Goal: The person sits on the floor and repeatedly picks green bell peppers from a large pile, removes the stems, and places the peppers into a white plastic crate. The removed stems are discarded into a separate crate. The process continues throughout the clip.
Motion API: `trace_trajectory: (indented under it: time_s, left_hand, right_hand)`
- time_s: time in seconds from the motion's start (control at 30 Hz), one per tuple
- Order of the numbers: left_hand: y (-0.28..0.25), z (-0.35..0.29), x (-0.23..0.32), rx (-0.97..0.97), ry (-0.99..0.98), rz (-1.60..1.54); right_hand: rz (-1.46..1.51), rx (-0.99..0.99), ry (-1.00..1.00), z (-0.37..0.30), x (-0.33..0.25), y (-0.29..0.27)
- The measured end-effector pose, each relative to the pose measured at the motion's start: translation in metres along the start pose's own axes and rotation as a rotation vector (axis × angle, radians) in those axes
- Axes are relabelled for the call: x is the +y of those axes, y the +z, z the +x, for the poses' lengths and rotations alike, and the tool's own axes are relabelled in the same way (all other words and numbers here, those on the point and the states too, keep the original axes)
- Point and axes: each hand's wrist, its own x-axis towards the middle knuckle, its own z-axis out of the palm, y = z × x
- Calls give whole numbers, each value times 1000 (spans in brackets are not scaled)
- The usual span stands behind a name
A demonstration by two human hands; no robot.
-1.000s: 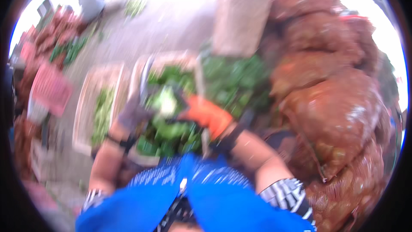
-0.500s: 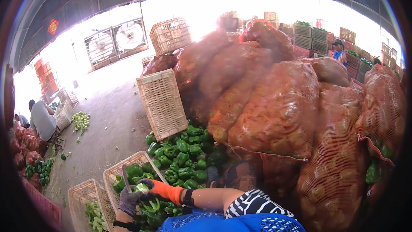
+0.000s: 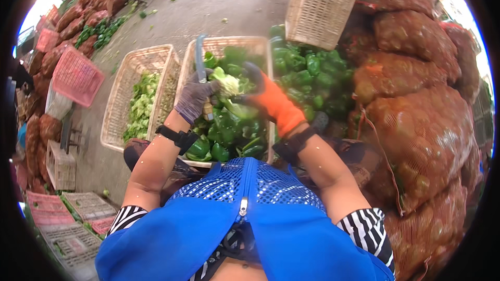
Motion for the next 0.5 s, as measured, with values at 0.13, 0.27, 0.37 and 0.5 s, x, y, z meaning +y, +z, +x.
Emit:
trace_trajectory:
  time_s: [0.13, 0.27, 0.37, 0.5]
  left_hand:
    - [16, -14, 10, -13, 84, 289]
    - [32, -19, 4, 141, 371, 837]
    - [23, -18, -5, 221, 519, 1089]
    - [-8, -12, -8, 220, 235, 1055]
  right_hand:
    - [-441, -129, -136, 11, -3, 22]
    - [-625, 9, -63, 20, 17, 37]
    - [-318, 110, 100, 22, 32, 31]
    - [258, 198, 128, 13, 31, 8]
